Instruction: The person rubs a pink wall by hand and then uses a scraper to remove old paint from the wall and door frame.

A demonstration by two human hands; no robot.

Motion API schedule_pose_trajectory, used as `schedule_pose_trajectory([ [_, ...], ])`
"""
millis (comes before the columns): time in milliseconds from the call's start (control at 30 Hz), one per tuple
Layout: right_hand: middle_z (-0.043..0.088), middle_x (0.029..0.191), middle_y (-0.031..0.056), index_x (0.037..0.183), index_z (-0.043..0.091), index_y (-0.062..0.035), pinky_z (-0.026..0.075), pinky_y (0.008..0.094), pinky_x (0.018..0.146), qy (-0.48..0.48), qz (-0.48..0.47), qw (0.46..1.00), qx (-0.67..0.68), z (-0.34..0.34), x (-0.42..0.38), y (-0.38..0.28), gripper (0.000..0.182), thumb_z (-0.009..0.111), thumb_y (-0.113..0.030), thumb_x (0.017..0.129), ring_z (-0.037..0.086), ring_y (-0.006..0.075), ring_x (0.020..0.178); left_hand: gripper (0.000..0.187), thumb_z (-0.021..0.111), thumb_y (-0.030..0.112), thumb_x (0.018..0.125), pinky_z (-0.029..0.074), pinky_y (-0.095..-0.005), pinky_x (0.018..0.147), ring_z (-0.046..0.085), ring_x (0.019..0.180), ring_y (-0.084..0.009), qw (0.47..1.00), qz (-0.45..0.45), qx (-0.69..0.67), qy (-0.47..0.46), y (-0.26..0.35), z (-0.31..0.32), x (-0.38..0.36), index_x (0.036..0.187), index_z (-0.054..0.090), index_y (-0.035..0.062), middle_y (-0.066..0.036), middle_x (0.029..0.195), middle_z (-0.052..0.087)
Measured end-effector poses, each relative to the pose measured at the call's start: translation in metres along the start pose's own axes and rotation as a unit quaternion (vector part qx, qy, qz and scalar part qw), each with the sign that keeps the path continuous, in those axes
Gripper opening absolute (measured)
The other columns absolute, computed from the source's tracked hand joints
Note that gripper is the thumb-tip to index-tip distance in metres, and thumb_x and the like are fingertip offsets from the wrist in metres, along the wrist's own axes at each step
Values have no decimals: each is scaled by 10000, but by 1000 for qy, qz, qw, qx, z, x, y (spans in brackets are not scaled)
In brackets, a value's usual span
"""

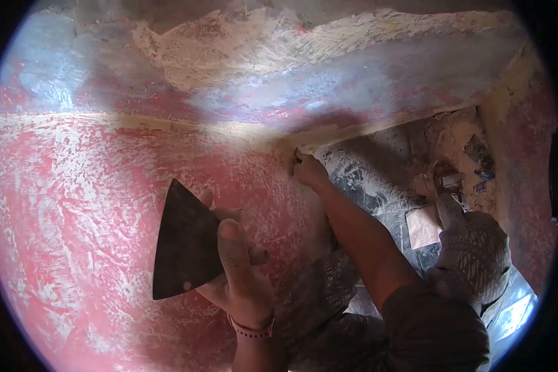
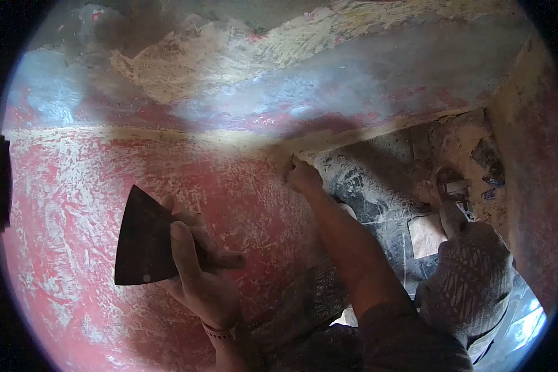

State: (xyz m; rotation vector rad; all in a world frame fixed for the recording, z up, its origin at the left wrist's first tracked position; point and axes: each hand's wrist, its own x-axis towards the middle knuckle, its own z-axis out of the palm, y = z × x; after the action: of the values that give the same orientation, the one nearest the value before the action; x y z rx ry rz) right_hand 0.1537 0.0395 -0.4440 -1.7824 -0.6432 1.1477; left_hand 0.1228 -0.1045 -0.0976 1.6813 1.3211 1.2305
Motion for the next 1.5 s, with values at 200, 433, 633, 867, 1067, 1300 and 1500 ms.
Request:
schedule_pose_trajectory([
  [200,686,1367,229,1530,584,-223,513,450,1071,-20,41,995,87,11,7,17,581,575,-232,949,669,404,1239,527,644,188,1025,435,-185,448,497,622,-43,1000,6,-18,4,-1,2,4,1438,523,-115,-79,1011,651],
  [433,689,1330,254,1580,519,-264,522,478,1052,-5,14,999,41,6,-13,5,609,520,-277,970,678,428,1199,527,639,185,1034,423,-189,436,481,594,-39,1000,10,-28,10,-2,4,4,1434,508,-132,-97,1007,662],
  [633,703,1290,262,1574,525,-282,525,499,1038,7,-2,1000,10,6,-12,-6,617,530,-279,957,683,439,1182,513,614,187,1053,434,-199,409,487,595,-44,1000,27,-12,9,-4,4,7,1444,503,-126,-75,959,638],
  [867,659,1411,228,1559,541,-222,506,506,1097,-22,45,998,40,1,-10,6,579,508,-292,985,643,427,1281,508,621,173,1053,401,-193,431,464,604,-32,999,12,-23,18,-3,3,5,1443,504,-130,-91,1017,658],
  [1067,675,1396,208,1561,546,-239,516,489,1082,7,48,998,36,5,-3,13,596,550,-314,970,658,407,1266,505,624,175,1050,401,-193,432,463,608,-34,999,19,-27,20,-4,2,5,1446,505,-116,-87,1037,653],
  [1300,727,1275,222,1528,587,-235,542,475,1036,7,49,997,56,9,2,2,576,566,-306,957,704,409,1163,530,637,180,1038,414,-195,441,471,604,-37,999,17,-48,19,-3,0,5,1452,495,-120,-94,1033,648],
  [1500,743,1185,255,1517,599,-236,573,483,967,45,-23,999,14,20,6,13,567,580,-284,953,731,425,1069,505,554,229,1071,530,-221,407,471,559,-61,999,27,11,24,-2,4,7,1447,507,-105,-18,829,561],
])
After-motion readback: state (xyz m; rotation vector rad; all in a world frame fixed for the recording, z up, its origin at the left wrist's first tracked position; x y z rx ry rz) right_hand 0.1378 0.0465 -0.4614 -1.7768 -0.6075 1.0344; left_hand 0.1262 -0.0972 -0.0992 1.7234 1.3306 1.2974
